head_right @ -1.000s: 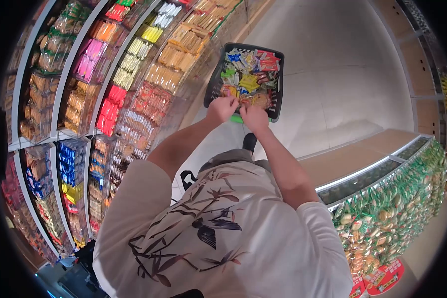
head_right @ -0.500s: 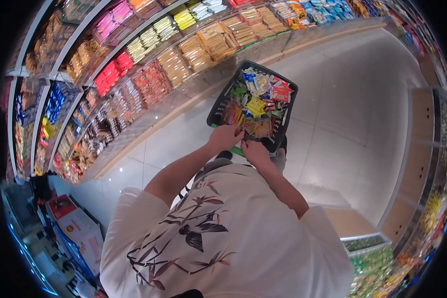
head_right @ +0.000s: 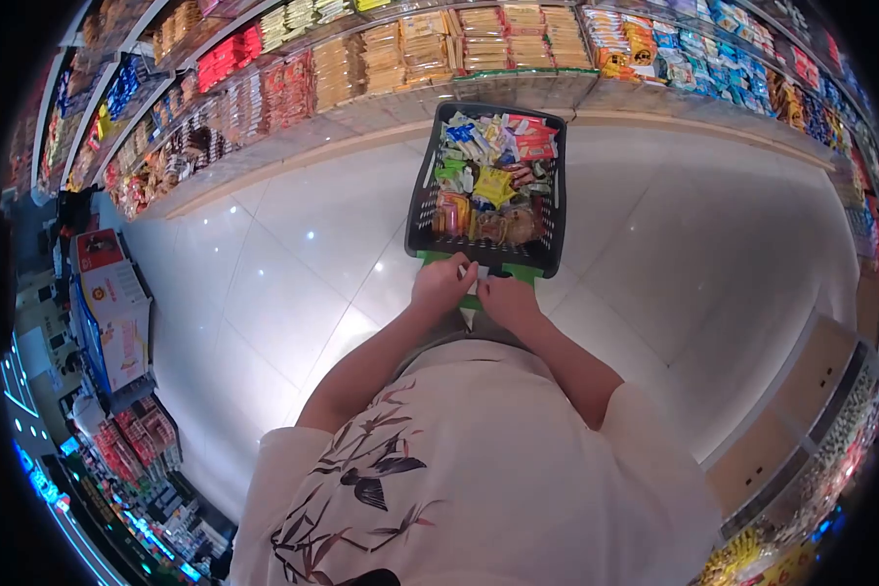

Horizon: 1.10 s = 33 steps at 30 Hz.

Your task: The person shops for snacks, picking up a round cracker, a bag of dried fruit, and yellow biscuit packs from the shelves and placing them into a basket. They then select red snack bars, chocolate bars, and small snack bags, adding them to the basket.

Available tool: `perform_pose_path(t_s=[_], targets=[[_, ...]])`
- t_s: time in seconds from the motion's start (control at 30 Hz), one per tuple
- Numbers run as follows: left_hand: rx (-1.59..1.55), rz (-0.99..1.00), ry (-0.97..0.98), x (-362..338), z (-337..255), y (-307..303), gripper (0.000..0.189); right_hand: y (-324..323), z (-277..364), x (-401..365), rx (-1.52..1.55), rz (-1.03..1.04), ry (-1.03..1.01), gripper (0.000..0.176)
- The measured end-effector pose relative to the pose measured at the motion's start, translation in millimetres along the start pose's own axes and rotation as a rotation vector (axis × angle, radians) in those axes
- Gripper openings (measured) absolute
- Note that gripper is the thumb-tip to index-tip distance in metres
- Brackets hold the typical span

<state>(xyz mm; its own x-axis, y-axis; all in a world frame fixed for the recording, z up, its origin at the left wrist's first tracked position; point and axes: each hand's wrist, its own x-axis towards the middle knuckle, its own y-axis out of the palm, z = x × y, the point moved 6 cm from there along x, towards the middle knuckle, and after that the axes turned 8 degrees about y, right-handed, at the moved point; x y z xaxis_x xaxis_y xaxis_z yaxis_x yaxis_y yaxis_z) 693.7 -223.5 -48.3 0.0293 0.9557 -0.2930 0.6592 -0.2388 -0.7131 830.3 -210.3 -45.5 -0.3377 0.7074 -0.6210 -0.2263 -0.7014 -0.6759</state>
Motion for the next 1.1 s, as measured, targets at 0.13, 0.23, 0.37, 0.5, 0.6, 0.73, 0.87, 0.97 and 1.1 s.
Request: perform_pose_path(t_s=[0.13, 0.23, 0.37, 0.5, 0.6, 0.73, 0.87, 0.97, 1.1], targets=[[-0.092, 0.076, -0.115, -4, -34, 11, 0.041, -29, -22, -10, -0.067, 0.037, -0.051, 0.039], [-0.076, 0.114, -0.069, -3, -55, 28, 0.047, -38, -52, -1, -0.095, -0.010, -0.113, 0.038], [-0.073, 0.068, -0.040, -5, -96, 57, 0.048, -62, -93, 2, -0.170, -0.060, -0.215, 0.037], [-0.015, -0.079, -0.052, 12, -134, 95, 0.044, -99, -132, -1, -0.172, -0.175, -0.313, 0.034], [0.151, -0.166, 0.091, 10, -176, 103, 0.035, -110, -163, -7, -0.234, -0.138, -0.318, 0.034], [0.109, -0.220, -0.052, 38, -172, 137, 0.028, -137, -171, -1, -0.287, -0.164, -0.379, 0.034], [0.122, -0.209, -0.099, 39, -200, 141, 0.033, -152, -191, 4, -0.312, -0.152, -0.392, 0.036], [-0.034, -0.245, -0.206, 54, -223, 141, 0.041, -175, -205, 14, -0.302, -0.130, -0.394, 0.037], [-0.077, -0.206, -0.293, 75, -266, 169, 0.048, -211, -237, 18, -0.334, -0.030, -0.450, 0.037]])
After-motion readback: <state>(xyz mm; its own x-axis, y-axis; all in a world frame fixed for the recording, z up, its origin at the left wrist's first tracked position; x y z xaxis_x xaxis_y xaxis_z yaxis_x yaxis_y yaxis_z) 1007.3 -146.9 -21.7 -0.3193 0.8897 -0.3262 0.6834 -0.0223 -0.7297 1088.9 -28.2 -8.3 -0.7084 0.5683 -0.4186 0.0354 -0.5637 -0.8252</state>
